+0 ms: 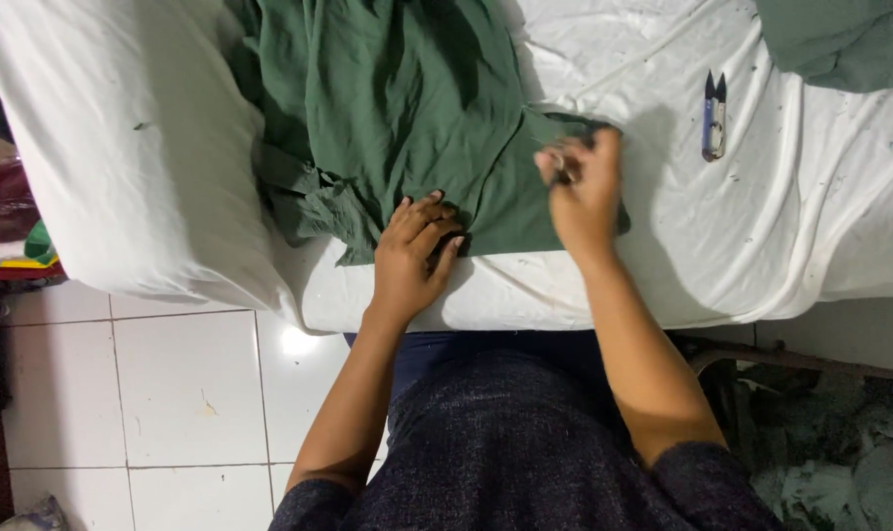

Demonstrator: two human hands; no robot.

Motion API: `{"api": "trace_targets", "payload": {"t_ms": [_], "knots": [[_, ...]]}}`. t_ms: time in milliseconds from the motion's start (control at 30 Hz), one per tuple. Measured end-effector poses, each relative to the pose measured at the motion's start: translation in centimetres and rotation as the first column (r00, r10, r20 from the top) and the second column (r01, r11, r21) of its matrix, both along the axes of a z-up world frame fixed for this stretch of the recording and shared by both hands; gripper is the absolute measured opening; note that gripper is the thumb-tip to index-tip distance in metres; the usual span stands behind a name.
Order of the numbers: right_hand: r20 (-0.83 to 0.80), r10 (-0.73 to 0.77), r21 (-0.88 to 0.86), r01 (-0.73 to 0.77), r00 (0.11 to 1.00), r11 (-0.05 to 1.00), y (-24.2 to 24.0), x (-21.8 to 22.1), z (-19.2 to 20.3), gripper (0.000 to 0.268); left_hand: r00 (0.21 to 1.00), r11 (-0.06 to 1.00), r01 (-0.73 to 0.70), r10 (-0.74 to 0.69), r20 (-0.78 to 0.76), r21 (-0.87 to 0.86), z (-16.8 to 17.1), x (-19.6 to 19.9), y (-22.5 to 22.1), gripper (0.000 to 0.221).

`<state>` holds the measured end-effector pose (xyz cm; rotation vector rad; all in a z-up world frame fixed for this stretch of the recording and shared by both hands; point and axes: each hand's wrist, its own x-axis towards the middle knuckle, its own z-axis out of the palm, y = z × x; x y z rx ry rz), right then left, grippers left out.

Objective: Trimming excess fabric and loose threads from a green garment using scissors at a workstation.

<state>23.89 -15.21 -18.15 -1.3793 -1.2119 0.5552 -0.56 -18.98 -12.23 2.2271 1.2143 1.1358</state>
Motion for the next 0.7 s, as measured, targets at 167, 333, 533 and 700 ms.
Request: {"api": "trace_targets", "payload": {"t_ms": [167, 333, 533, 700], "knots": [[-0.475, 0.532, -0.321, -0.701, 0.701, 0.637, -8.5, 2.7, 7.3, 0.040, 0.994, 0.994, -0.087, 0.083, -0.064, -0.066, 0.7, 0.1, 0.7, 0.011], [-0.266, 0.322, -0.293, -0.394, 0.909, 0.871, -6.8, 1.5, 6.5, 0.040, 0.983, 0.991, -0.128, 0.132, -0.125, 0.043, 0.5, 3.3, 3.9, 0.013], [0.271, 0.009, -0.190, 0.044, 0.963, 0.981, 2.5, -0.5, 8.6, 0.039, 0.963, 0.981, -0.166, 0.184, -0.197, 0.104, -0.4, 5.4, 5.7, 0.022], [0.336, 0.059, -0.290, 0.044, 0.940, 0.956, 7.3, -1.0, 5.2, 0.036, 0.955, 0.975, -0.214, 0.223, -0.195, 0.066, -1.4, 5.3, 5.9, 0.015]]}}
